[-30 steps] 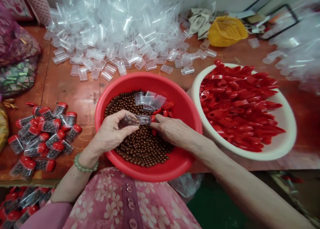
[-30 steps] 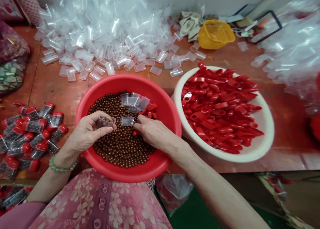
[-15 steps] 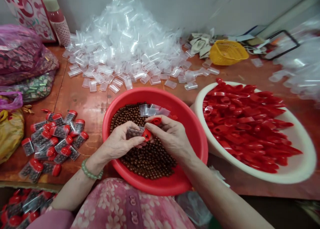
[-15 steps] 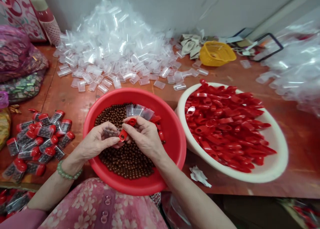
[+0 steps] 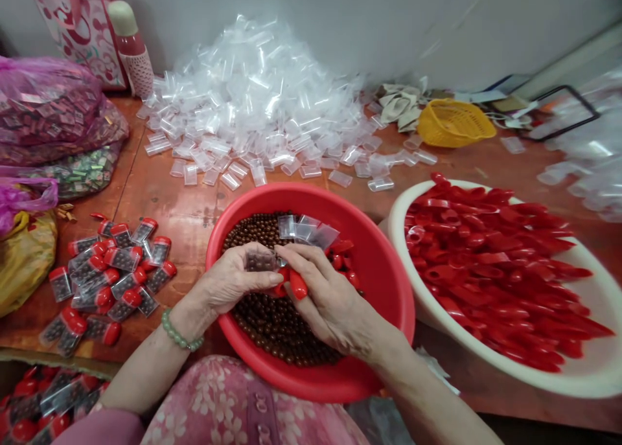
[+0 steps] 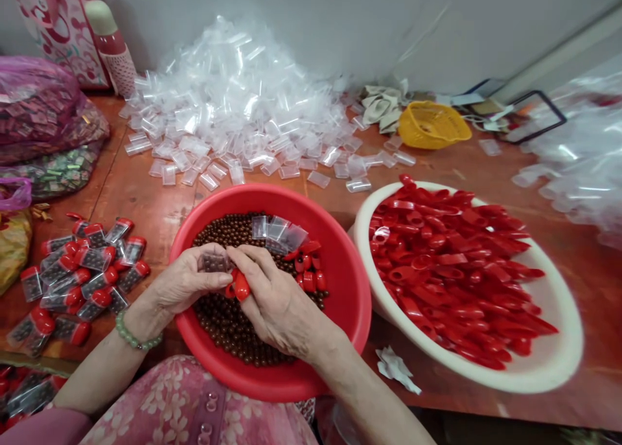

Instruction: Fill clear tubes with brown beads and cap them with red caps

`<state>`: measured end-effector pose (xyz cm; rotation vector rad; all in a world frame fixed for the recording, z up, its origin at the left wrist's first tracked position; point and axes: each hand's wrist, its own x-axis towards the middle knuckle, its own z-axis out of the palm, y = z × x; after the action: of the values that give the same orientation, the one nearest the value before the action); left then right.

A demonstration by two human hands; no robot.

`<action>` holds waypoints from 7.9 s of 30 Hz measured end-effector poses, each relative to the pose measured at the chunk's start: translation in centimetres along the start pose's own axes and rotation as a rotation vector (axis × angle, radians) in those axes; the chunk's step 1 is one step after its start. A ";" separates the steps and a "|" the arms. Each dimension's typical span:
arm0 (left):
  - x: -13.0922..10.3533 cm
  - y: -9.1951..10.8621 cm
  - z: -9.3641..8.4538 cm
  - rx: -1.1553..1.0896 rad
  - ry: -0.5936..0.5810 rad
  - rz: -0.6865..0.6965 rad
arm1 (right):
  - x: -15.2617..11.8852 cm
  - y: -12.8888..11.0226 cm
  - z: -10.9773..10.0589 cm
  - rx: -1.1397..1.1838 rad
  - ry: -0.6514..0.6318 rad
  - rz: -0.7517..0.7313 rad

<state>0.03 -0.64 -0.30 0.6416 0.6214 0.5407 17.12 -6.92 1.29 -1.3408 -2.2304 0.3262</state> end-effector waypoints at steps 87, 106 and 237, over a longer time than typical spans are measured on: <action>-0.8 -0.4 0.3 1.054 -0.034 0.212 | 2.0 0.9 -0.5 0.190 0.134 0.057; -0.3 -0.2 0.1 0.202 -0.127 0.116 | 1.7 0.0 2.6 -0.371 0.289 -0.139; -1.1 -0.2 1.4 0.752 -0.018 0.403 | -2.7 4.8 0.8 -0.518 -0.706 0.690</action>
<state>0.30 -1.98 0.88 1.5009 0.6802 0.6730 21.28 -6.93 -2.35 -2.6102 -2.3905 0.5486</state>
